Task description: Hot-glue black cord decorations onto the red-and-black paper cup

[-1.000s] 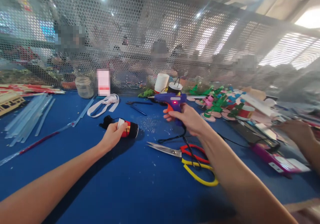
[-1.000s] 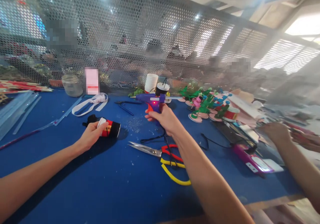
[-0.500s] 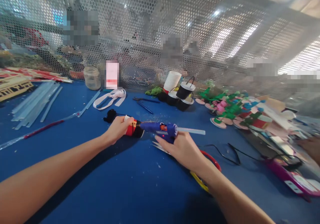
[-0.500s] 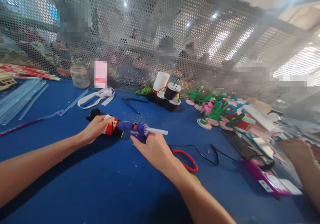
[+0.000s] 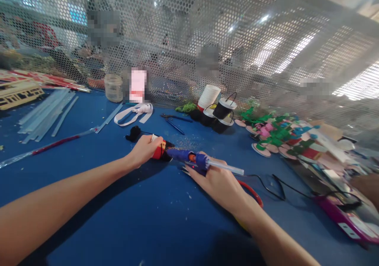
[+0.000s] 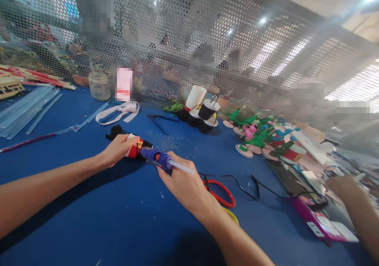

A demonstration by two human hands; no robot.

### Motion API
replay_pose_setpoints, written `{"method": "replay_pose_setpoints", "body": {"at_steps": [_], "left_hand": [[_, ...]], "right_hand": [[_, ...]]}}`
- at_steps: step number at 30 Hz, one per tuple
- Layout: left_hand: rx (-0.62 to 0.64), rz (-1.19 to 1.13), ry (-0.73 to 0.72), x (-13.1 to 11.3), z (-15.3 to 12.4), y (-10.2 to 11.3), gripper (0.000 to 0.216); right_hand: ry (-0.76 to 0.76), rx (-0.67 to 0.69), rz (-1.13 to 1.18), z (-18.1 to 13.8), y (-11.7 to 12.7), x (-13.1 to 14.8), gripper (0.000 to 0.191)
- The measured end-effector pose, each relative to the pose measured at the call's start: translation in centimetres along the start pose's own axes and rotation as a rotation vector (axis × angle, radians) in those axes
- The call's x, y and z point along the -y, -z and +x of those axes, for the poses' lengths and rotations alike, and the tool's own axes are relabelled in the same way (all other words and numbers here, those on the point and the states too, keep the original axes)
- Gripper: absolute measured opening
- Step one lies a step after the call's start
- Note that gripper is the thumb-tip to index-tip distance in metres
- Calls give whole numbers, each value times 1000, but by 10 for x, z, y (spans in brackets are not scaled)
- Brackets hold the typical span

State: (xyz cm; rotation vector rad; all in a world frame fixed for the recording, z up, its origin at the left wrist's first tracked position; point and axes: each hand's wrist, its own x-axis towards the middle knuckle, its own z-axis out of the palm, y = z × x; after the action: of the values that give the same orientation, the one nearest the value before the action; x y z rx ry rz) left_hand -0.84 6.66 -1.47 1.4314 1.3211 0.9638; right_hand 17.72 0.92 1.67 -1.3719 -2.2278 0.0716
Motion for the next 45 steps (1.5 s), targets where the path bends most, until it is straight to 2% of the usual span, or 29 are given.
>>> {"method": "replay_pose_setpoints", "body": {"at_steps": [4, 9, 16, 24, 30, 38, 42, 45], "left_hand": [[8, 8, -18, 2, 1, 1, 28], [6, 22, -35, 1, 1, 0, 29], [-5, 19, -37, 5, 3, -1, 32], [-16, -1, -15, 6, 2, -2, 32], [-11, 8, -22, 8, 1, -2, 32], [31, 34, -38, 5, -5, 0, 32], [64, 28, -48, 6, -6, 1, 33], [75, 42, -50, 6, -6, 1, 33]], "right_hand": [[2, 21, -59, -1, 2, 0, 13], [74, 98, -92, -3, 3, 1, 13], [62, 105, -72, -6, 5, 1, 9], [37, 159, -70, -8, 6, 3, 7], [26, 141, -40, -6, 9, 3, 8], [-131, 184, 51, -1, 9, 3, 11], [-117, 199, 91, -1, 9, 0, 11], [-101, 149, 86, -2, 7, -4, 11]]}}
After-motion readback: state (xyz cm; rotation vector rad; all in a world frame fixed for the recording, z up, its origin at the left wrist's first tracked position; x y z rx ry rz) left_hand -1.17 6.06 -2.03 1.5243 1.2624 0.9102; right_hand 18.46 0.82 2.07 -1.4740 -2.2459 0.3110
